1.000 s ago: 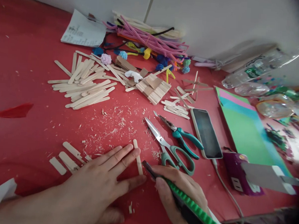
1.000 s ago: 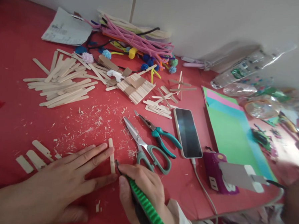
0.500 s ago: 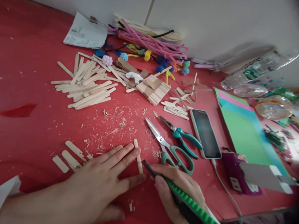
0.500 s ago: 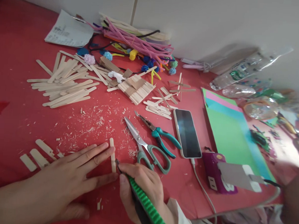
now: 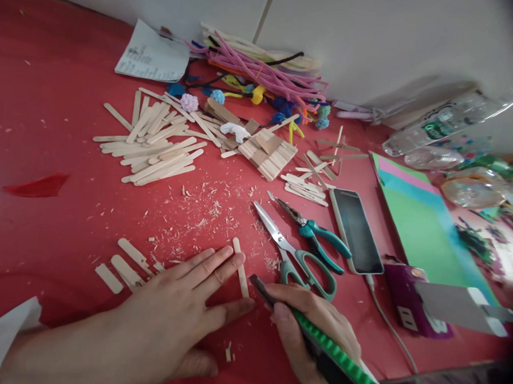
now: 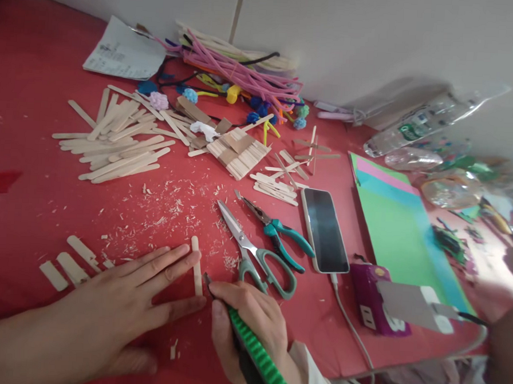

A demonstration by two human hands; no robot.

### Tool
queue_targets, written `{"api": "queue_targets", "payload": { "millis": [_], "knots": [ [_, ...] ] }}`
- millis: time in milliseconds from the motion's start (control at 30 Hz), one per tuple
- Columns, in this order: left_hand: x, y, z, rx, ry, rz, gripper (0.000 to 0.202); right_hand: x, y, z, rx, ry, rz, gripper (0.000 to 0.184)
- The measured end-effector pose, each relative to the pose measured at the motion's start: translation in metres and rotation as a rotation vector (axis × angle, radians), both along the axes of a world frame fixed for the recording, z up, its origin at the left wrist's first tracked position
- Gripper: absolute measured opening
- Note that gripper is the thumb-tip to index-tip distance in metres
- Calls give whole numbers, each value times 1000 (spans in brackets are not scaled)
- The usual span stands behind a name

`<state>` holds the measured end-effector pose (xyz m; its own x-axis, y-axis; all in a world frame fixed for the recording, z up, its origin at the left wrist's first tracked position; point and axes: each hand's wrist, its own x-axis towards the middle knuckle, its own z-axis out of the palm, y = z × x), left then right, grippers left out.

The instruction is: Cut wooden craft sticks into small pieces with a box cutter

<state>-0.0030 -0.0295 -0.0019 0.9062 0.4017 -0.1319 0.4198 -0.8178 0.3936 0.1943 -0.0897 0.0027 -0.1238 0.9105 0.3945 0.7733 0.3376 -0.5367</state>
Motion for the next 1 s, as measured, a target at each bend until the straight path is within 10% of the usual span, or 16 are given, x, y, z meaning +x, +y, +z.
{"api": "queue_targets", "payload": {
  "millis": [1000],
  "knots": [
    [1, 1, 0, -3, -17, 11, 78, -1, 3, 10, -77, 16, 16, 16]
  ]
}}
